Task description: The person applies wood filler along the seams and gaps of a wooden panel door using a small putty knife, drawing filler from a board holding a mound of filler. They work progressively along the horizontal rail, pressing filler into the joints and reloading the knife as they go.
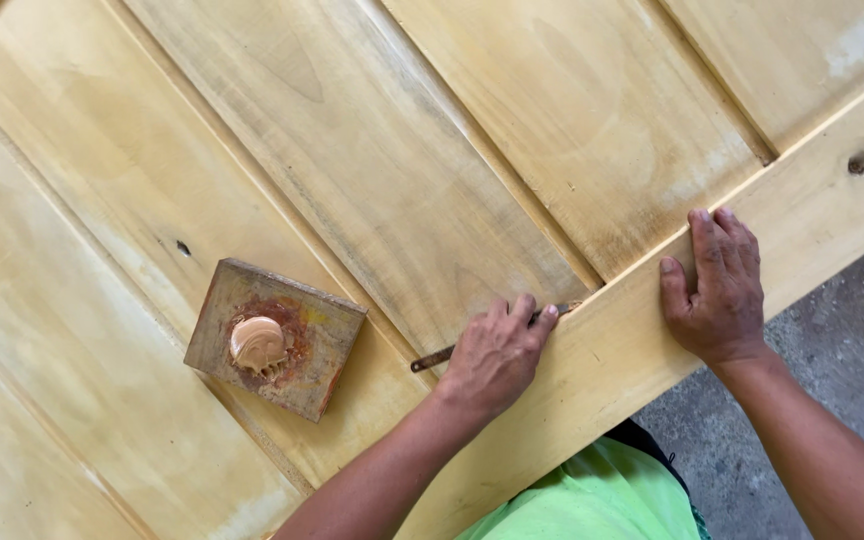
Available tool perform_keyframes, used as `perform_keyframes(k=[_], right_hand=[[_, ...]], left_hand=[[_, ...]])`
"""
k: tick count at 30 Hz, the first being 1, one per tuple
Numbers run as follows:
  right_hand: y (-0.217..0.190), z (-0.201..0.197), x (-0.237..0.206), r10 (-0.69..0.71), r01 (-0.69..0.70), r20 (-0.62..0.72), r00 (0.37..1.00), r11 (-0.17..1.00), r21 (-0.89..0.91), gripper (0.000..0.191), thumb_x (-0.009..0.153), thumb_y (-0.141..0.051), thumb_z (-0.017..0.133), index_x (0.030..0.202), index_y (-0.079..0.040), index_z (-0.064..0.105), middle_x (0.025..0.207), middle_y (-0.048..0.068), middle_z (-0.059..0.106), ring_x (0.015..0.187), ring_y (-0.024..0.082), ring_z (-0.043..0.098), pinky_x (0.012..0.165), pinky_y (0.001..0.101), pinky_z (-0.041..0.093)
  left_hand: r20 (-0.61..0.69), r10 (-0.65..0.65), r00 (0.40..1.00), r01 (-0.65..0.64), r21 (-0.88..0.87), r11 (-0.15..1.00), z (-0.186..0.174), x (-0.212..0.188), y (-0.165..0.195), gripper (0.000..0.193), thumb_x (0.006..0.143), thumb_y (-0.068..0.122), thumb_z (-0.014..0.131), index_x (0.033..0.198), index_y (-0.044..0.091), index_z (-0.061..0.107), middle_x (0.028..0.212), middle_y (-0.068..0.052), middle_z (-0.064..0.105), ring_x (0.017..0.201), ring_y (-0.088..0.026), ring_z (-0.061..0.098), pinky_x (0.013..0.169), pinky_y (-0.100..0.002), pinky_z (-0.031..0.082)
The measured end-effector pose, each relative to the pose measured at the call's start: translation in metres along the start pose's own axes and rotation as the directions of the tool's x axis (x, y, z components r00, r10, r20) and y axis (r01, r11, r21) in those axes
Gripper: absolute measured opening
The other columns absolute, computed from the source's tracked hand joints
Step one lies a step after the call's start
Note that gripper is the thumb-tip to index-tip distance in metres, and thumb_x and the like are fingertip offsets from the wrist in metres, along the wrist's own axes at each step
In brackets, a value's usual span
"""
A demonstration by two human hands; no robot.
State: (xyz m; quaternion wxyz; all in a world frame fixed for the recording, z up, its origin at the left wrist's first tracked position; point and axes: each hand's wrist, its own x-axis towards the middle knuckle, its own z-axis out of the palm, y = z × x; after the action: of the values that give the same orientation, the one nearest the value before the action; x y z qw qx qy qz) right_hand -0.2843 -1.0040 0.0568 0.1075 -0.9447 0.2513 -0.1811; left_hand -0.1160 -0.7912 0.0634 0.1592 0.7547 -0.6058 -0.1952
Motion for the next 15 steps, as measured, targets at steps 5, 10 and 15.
perform_keyframes(k=[5, 10, 15], right_hand=[[-0.002, 0.000, 0.001, -0.015, 0.015, -0.005, 1.000, 1.000, -0.015, 0.058, 0.104, -0.017, 0.061, 0.155, 0.004, 0.045, 0.147, 0.024, 0.057, 0.146, 0.044, 0.048, 0.126, 0.0555, 0.037], [-0.003, -0.001, 0.002, 0.015, -0.015, 0.002, 1.000, 1.000, -0.020, 0.055, 0.104, -0.018, 0.061, 0.154, 0.004, 0.048, 0.147, 0.024, 0.058, 0.147, 0.043, 0.048, 0.126, 0.0542, 0.037], [-0.007, -0.002, 0.003, 0.027, -0.027, 0.002, 1.000, 0.999, -0.022, 0.055, 0.105, -0.018, 0.061, 0.153, 0.004, 0.049, 0.147, 0.024, 0.058, 0.147, 0.043, 0.048, 0.127, 0.0538, 0.037]], left_hand=[[0.013, -0.061, 0.998, 0.062, -0.124, 0.990, 0.008, 0.005, -0.005, 0.039, 0.095, 0.009, 0.055, 0.133, 0.007, 0.062, 0.103, -0.012, 0.060, 0.093, -0.028, 0.066, 0.075, -0.042, 0.057], [-0.019, 0.134, 0.991, -0.134, 0.008, 0.991, 0.009, -0.001, -0.011, 0.042, 0.097, 0.011, 0.054, 0.137, 0.001, 0.057, 0.103, -0.013, 0.058, 0.089, -0.028, 0.064, 0.075, -0.040, 0.057], [0.006, 0.194, 0.981, -0.194, 0.098, 0.976, 0.004, 0.003, -0.018, 0.047, 0.091, 0.013, 0.056, 0.138, 0.005, 0.057, 0.096, -0.013, 0.056, 0.085, -0.027, 0.063, 0.070, -0.041, 0.056]])
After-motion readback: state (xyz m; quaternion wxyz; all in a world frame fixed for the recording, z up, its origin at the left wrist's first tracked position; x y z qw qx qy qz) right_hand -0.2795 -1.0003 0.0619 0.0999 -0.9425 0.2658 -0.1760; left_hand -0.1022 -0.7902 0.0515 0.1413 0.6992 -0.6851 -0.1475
